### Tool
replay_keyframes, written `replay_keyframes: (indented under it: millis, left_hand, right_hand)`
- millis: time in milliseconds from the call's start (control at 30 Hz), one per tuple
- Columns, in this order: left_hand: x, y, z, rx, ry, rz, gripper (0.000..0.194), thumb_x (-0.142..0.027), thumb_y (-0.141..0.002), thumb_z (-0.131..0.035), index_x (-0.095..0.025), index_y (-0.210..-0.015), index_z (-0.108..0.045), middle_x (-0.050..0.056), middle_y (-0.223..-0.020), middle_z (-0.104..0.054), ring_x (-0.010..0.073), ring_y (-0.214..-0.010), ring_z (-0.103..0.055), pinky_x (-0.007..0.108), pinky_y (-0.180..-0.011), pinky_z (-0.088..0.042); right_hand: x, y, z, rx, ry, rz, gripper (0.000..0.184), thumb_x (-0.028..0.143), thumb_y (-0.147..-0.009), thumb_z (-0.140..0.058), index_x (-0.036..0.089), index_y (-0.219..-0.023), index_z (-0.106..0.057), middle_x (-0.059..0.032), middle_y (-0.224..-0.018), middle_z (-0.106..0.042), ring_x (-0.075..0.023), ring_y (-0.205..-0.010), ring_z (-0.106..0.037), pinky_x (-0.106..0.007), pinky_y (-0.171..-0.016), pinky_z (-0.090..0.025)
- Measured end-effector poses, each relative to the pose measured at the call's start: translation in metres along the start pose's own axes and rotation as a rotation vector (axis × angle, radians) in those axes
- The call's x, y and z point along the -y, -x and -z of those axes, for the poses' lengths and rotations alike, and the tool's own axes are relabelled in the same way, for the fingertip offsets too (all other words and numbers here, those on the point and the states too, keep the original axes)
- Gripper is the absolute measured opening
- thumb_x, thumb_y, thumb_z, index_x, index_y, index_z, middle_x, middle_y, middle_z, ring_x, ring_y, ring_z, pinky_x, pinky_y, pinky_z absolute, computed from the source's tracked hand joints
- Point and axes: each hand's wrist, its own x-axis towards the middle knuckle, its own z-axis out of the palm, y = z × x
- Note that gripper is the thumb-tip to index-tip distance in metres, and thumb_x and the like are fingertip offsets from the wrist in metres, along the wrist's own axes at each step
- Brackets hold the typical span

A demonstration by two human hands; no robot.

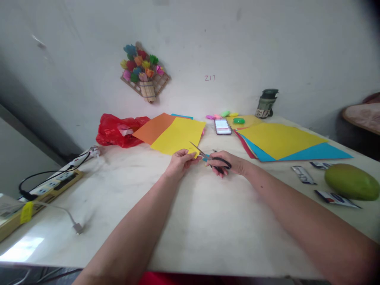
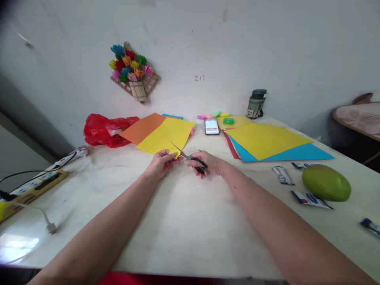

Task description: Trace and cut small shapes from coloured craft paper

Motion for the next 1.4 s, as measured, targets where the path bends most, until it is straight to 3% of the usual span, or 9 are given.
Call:
replay_keyframes:
  millis: [233,900,1400]
  left_hand:
    - [0.001,0.0,0.001,-0.003,-0.04,0.003,0.026,-0.02,-0.056,-0.072,-0.014,-0.062,-0.048,0.003,-0.064,-0.064,0.0189,-0.07,-0.065,0.022,-0.06,-0.049]
    - [0.003,-0.002,0.003,-0.023,-0.046,-0.018,0.025,-0.022,-0.055,-0.073,-0.014,-0.057,-0.049,0.003,-0.062,-0.063,0.0188,-0.072,-0.064,0.021,-0.056,-0.045]
    - [0.003,-0.003,0.004,-0.016,-0.037,-0.026,0.023,-0.021,-0.057,-0.072,-0.013,-0.058,-0.05,0.004,-0.065,-0.063,0.0181,-0.074,-0.064,0.021,-0.063,-0.046]
  right_hand:
    - [0.004,0.001,-0.003,-0.012,0.018,-0.018,0.03,0.043,-0.073,-0.051,0.014,-0.069,-0.047,0.0018,-0.051,-0.054,-0.0057,-0.034,-0.046,-0.016,-0.03,-0.029]
    - [-0.003,-0.004,-0.011,-0.101,-0.079,0.002,0.032,0.044,-0.069,-0.055,0.013,-0.075,-0.051,0.0043,-0.047,-0.051,-0.0041,-0.033,-0.043,-0.015,-0.028,-0.024]
    - [-0.006,-0.008,-0.013,-0.117,-0.095,0.026,0.036,0.047,-0.068,-0.056,0.012,-0.077,-0.055,0.0028,-0.045,-0.054,-0.0046,-0.031,-0.043,-0.015,-0.029,-0.025]
